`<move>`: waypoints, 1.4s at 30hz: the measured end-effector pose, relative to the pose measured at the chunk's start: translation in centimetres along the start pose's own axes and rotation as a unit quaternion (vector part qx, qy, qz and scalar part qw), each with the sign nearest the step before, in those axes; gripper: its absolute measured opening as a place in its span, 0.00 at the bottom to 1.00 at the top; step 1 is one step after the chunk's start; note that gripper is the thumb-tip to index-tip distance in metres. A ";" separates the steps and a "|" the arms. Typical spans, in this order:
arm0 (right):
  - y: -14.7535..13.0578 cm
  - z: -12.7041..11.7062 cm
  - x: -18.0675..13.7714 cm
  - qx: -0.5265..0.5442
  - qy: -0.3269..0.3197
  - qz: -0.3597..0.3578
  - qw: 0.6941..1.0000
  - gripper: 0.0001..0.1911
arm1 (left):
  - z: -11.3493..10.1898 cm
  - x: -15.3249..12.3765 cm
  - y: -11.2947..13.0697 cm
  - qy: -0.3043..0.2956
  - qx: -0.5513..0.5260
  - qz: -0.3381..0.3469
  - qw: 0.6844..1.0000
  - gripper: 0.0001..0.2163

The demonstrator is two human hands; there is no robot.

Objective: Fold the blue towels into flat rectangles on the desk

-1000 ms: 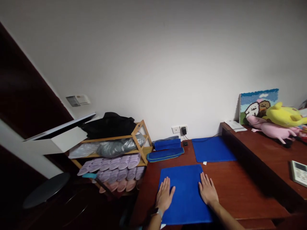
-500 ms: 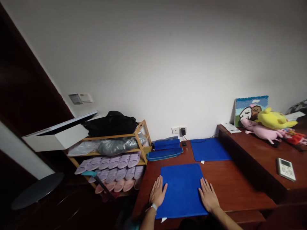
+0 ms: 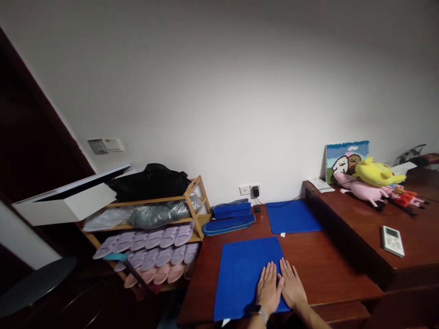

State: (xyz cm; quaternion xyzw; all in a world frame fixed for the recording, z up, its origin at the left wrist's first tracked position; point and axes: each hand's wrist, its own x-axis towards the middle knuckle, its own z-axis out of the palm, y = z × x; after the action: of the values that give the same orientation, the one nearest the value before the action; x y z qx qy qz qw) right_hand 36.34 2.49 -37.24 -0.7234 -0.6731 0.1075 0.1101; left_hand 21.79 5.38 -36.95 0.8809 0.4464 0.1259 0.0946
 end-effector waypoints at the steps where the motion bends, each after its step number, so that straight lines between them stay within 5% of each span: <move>1: 0.1 0.2 0.1 -0.002 0.001 -0.006 1.000 0.33 | 0.2 0.1 0.4 0.000 -0.001 0.001 1.000 0.29; 4: 0.3 0.5 0.2 0.002 0.017 0.000 1.000 0.33 | -1.0 -1.0 -1.1 -0.009 0.013 -0.008 1.000 0.30; 13: 0.1 0.5 -0.1 0.018 0.036 0.010 0.999 0.35 | -7.0 -9.4 -13.0 0.012 0.080 -0.207 0.975 0.35; 26: -0.1 1.5 -4.3 0.014 0.041 0.013 0.999 0.35 | -7.6 -10.0 -13.3 0.016 0.106 -0.218 0.970 0.35; 30: -0.3 1.3 -4.9 0.014 0.045 0.016 0.999 0.35 | -8.5 -8.7 -10.8 0.030 0.120 -0.202 0.972 0.36; 32: -0.3 1.3 -4.8 0.012 0.056 0.011 0.998 0.34 | -7.9 -7.6 -7.9 0.044 0.106 -0.138 0.984 0.34; 37: 0.4 2.3 -4.6 -0.001 0.069 -0.019 0.997 0.32 | -3.0 -4.9 1.4 0.010 0.028 0.045 0.999 0.28; 42: 0.8 3.1 -4.6 -0.009 0.078 -0.038 0.996 0.32 | -0.1 -4.7 4.2 -0.016 -0.002 0.010 1.000 0.29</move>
State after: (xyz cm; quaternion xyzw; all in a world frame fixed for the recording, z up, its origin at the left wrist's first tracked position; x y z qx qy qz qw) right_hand 35.85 -2.06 -40.38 -0.7044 -0.6905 0.0406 0.1594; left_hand 22.28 -0.87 -36.32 0.8873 0.4353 0.1134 0.1020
